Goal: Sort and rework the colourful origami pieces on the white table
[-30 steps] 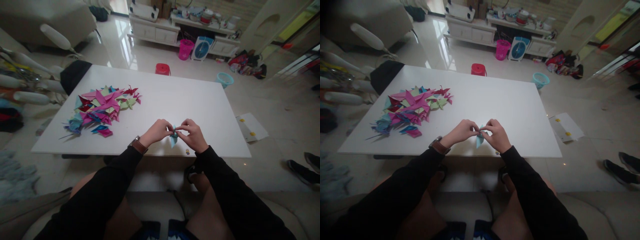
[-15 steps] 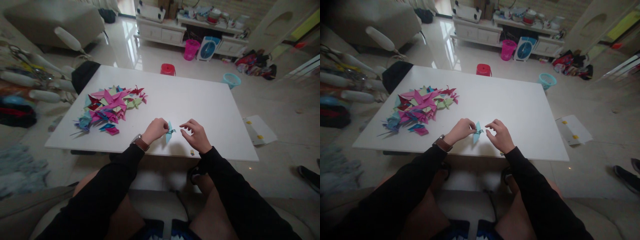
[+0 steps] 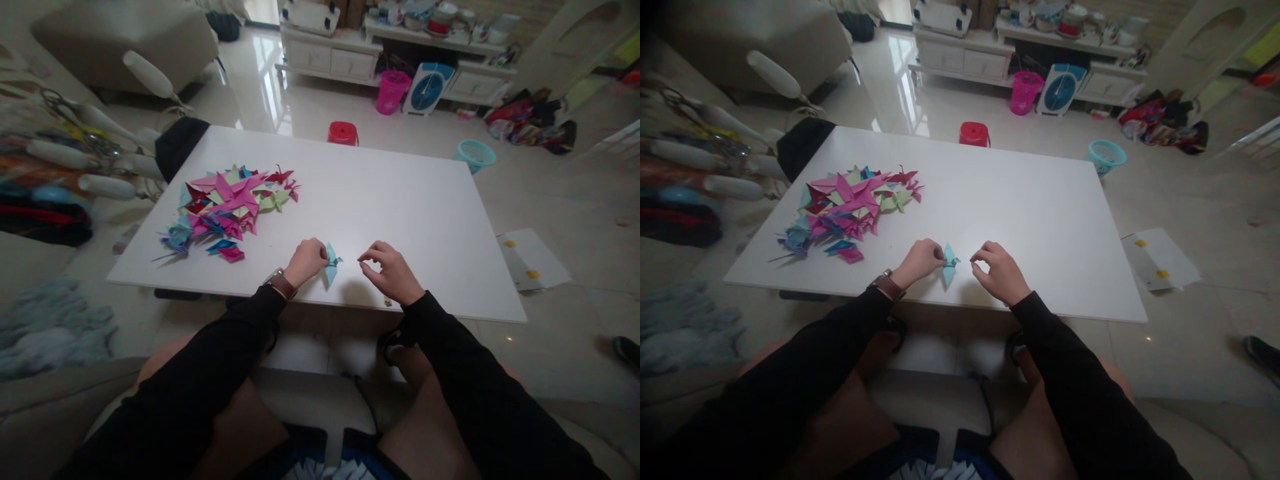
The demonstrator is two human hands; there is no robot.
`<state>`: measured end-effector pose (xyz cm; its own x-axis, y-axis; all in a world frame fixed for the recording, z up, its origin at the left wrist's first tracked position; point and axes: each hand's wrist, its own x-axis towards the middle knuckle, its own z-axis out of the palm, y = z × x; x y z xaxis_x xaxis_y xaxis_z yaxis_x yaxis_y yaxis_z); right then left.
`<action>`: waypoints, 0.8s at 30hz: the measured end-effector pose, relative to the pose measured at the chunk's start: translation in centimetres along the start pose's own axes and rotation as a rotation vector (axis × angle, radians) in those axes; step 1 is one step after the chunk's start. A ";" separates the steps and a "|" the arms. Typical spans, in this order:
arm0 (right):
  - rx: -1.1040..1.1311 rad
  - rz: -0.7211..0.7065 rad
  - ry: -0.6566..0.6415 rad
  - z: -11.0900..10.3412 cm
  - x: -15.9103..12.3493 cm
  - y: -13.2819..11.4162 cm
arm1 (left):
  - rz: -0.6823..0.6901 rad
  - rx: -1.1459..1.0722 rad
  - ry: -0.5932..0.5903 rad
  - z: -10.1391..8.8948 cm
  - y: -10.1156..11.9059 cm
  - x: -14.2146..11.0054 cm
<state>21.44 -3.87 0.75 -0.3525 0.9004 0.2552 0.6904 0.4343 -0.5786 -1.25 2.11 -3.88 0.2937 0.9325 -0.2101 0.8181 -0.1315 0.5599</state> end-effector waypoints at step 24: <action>-0.019 0.001 -0.086 0.2 -0.5 0.5 | -0.240 0.430 -0.060 -5.1 -4.9 -1.6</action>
<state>21.84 -4.07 0.14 -0.4039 0.8955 0.1869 0.7023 0.4345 -0.5639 -8.24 2.96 -2.19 0.0897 0.9341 -0.3457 0.9923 -0.0540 0.1115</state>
